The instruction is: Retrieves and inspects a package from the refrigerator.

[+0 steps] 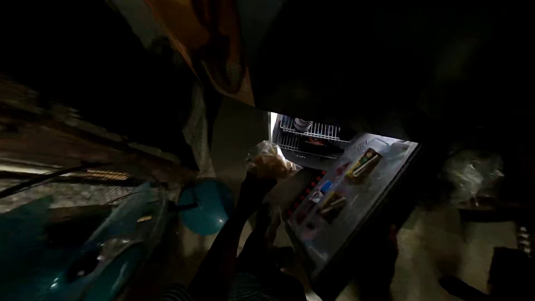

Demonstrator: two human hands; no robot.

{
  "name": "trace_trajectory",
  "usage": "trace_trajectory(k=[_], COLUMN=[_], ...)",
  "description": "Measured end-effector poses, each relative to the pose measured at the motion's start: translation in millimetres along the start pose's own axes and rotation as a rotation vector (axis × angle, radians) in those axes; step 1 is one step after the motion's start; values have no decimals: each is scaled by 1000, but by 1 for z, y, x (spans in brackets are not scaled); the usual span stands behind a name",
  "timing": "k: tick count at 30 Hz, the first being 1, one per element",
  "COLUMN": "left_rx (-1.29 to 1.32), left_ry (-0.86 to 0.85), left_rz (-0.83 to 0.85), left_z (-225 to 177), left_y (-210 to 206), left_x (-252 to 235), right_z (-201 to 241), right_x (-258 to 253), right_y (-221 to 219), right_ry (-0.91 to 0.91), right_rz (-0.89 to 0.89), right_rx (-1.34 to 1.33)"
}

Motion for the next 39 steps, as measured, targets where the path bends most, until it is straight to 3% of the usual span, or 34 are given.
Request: trace_trajectory(k=[8,13,16,24,28,32,35,39], left_rx=[6,-24,-40,-100,68,128,126,126], left_ry=[-69,-237,-381,-342,-276,-302,-303,-511], left_rz=[2,40,54,223,351,383,438,535], left_z=[-60,-93,-110,-133,-140,-142,-140,-140], left_y=[43,49,45,-1,-16,-22,-24,-27], left_x=[48,71,85,98,95,94,95,96], right_z=[50,61,62,56,59,84,125,183], right_x=[-10,-18,-21,-17,-18,-37,-53,-61], right_y=[-32,-39,-37,-20,-10,39,88,101], right_ry=[-76,-104,-109,-223,-262,-140,62,267], right_rz=[105,166,200,332,394,263,74,308], right_rx=[-16,28,109,259,309,143,-186,-472])
Point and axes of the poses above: each hand's wrist, its own x-axis away from the middle knuckle, its own y-axis out of the back of the hand, z = x × y, the point moved 7 cm from there along -x, towards the middle knuckle, and after that the axes turned 3 degrees about -z, right-handed, at the moved point
